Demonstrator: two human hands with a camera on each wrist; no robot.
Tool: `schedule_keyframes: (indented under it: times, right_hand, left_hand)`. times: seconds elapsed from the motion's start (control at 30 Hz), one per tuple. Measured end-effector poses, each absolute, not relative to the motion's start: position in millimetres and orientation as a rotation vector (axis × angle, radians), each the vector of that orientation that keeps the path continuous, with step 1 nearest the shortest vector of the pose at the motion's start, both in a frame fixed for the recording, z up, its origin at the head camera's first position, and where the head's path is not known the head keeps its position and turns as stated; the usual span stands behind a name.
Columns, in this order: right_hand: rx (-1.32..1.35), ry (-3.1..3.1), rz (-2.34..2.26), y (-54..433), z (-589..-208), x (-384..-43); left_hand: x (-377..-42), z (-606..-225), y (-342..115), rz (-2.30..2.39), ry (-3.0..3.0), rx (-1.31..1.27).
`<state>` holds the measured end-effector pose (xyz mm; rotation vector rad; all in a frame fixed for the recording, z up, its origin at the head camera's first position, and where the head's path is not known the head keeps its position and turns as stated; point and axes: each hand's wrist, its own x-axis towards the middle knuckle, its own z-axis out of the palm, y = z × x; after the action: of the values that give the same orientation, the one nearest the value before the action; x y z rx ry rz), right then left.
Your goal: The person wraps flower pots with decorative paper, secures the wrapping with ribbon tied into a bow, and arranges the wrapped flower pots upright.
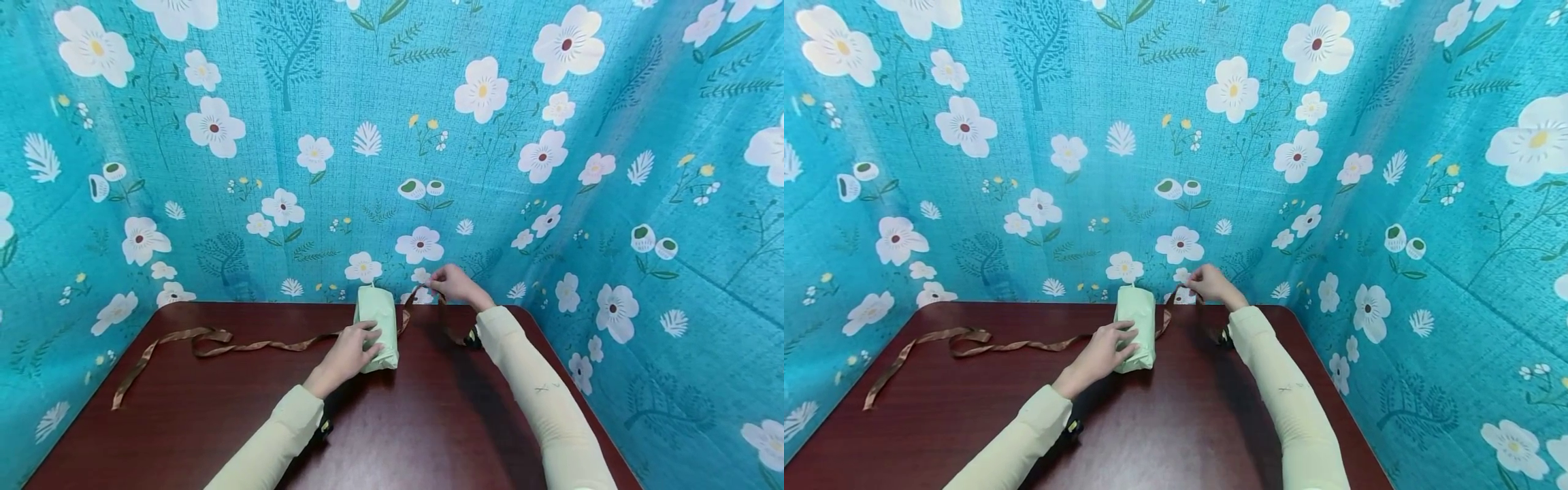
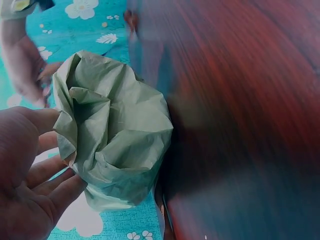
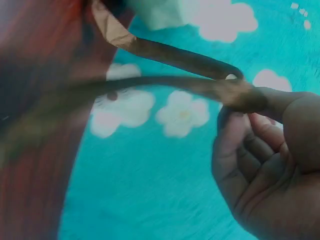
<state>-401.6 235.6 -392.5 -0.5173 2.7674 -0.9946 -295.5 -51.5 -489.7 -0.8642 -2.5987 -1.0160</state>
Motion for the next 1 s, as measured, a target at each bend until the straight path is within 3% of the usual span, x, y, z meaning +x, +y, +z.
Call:
schedule_keyframes:
  times: [0.73, 1.0]
  right_hand:
    - [-1.048, 2.733, -0.867, 101.2, -331.5, -425.2]
    - [-1.275, 2.622, -1.012, 38.7, -309.6, -423.8]
  left_hand:
    - [-296.6, -494.2, -53.3, -0.994, -2.583, -0.878]
    - [-298.1, -491.0, -52.8, -0.945, -2.573, -0.890]
